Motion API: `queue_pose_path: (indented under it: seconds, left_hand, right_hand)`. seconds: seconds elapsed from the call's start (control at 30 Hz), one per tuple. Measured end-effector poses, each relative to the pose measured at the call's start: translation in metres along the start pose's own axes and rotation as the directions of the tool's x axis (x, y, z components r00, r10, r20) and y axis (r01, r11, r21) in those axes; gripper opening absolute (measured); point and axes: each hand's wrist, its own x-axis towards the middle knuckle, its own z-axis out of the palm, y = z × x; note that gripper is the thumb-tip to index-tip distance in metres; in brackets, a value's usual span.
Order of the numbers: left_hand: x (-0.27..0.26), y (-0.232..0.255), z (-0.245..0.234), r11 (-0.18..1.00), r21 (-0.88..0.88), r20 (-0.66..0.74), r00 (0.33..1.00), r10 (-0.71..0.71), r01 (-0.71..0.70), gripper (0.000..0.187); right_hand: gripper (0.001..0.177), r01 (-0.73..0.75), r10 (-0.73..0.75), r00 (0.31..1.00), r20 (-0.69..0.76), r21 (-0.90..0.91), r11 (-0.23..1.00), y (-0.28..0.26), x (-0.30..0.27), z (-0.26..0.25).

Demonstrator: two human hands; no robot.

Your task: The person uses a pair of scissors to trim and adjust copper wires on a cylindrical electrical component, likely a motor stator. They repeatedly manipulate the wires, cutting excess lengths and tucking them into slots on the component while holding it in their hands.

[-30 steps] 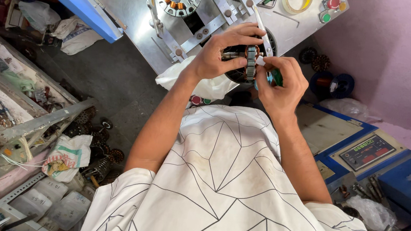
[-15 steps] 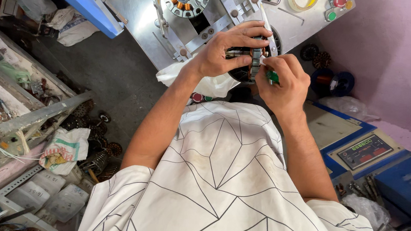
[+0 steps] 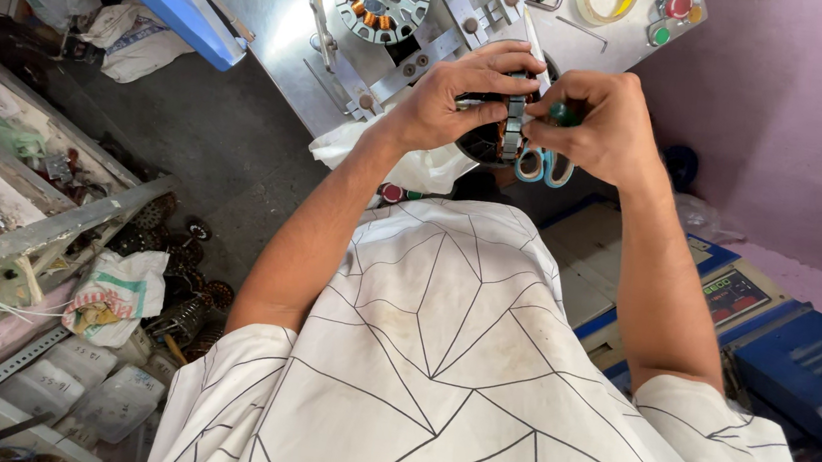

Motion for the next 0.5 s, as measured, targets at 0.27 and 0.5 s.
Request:
queue_pose_path:
  seconds: [0.27, 0.5]
  left_hand:
    - [0.002, 0.003, -0.006, 1.000, -0.001, 0.023, 1.000, -0.006, 0.006, 0.052]
    - [0.004, -0.004, -0.008, 0.995, -0.072, 0.036, 0.997, -0.070, 0.073, 0.055]
  right_hand:
    - [0.016, 0.136, -0.148, 0.989, 0.017, 0.318, 0.939, 0.019, 0.000, -0.003]
    - [0.016, 0.194, -0.206, 0.977, 0.044, 0.197, 0.961, 0.028, 0.015, -0.004]
